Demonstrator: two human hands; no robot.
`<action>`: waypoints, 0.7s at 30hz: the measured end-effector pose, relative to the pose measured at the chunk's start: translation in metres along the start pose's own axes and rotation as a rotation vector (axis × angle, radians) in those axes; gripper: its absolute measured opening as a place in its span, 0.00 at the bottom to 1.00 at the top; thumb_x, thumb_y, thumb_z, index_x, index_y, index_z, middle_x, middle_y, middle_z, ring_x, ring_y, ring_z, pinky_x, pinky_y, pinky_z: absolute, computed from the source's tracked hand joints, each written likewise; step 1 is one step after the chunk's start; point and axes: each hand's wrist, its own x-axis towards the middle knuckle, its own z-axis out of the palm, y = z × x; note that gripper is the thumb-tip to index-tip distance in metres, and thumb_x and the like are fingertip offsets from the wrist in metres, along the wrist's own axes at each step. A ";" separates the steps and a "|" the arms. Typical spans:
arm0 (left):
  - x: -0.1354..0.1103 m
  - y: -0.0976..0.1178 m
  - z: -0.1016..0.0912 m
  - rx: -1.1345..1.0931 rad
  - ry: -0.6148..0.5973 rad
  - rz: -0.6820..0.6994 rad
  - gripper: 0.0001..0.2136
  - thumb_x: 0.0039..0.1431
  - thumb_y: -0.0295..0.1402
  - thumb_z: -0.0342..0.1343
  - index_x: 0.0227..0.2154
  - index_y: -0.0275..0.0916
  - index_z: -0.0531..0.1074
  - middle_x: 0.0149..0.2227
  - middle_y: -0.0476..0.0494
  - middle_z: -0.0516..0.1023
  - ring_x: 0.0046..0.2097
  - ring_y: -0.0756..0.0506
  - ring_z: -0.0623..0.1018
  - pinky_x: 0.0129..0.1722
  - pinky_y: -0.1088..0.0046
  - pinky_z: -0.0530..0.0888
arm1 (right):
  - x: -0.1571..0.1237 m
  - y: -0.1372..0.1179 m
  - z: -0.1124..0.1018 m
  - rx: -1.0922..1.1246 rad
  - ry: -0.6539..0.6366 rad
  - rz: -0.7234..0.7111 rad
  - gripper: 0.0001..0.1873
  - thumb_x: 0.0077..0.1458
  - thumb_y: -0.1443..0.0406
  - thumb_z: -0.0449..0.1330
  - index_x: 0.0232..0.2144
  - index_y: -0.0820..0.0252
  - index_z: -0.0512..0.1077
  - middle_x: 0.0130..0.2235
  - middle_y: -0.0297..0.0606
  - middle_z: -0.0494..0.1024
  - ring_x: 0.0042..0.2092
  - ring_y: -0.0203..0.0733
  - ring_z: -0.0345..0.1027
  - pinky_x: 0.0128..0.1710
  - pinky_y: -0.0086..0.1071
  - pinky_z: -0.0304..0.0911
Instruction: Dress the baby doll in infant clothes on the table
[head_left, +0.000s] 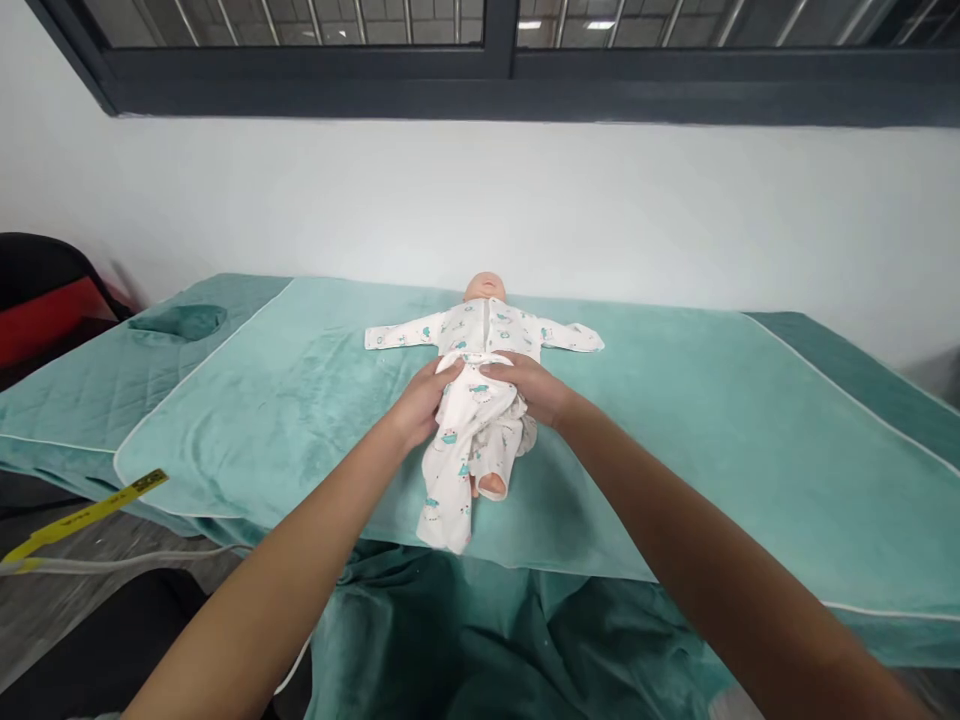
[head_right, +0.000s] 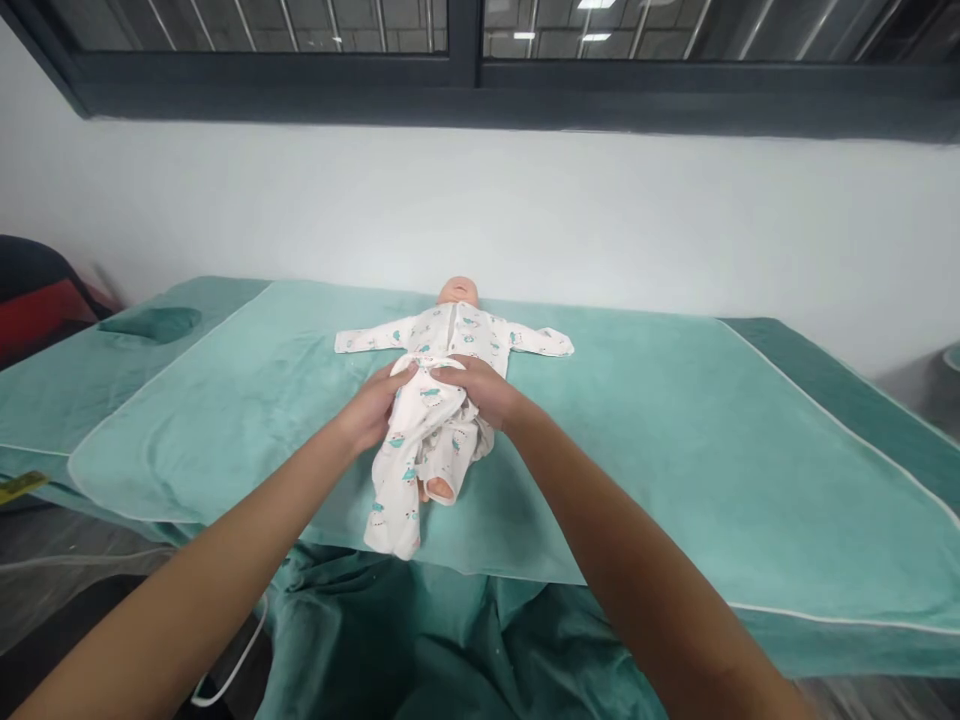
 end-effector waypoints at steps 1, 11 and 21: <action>0.003 -0.001 0.004 -0.009 0.022 0.011 0.21 0.50 0.39 0.67 0.45 0.35 0.73 0.39 0.40 0.81 0.38 0.45 0.79 0.42 0.68 0.73 | -0.001 -0.001 0.001 -0.067 -0.040 0.035 0.19 0.44 0.56 0.69 0.37 0.61 0.75 0.36 0.37 0.79 0.39 0.43 0.73 0.43 0.35 0.66; -0.006 -0.002 -0.005 0.187 -0.122 -0.189 0.23 0.52 0.46 0.64 0.44 0.34 0.76 0.37 0.37 0.82 0.36 0.42 0.80 0.38 0.67 0.75 | -0.004 0.002 0.000 -0.129 -0.045 0.104 0.19 0.48 0.62 0.66 0.43 0.62 0.75 0.42 0.42 0.81 0.44 0.48 0.75 0.46 0.39 0.69; -0.004 -0.012 0.000 -0.008 -0.101 -0.081 0.19 0.53 0.38 0.64 0.46 0.33 0.76 0.38 0.37 0.83 0.36 0.43 0.81 0.38 0.70 0.76 | -0.009 0.002 -0.004 -0.188 -0.239 0.141 0.26 0.44 0.61 0.71 0.46 0.62 0.75 0.45 0.43 0.81 0.46 0.48 0.74 0.47 0.39 0.69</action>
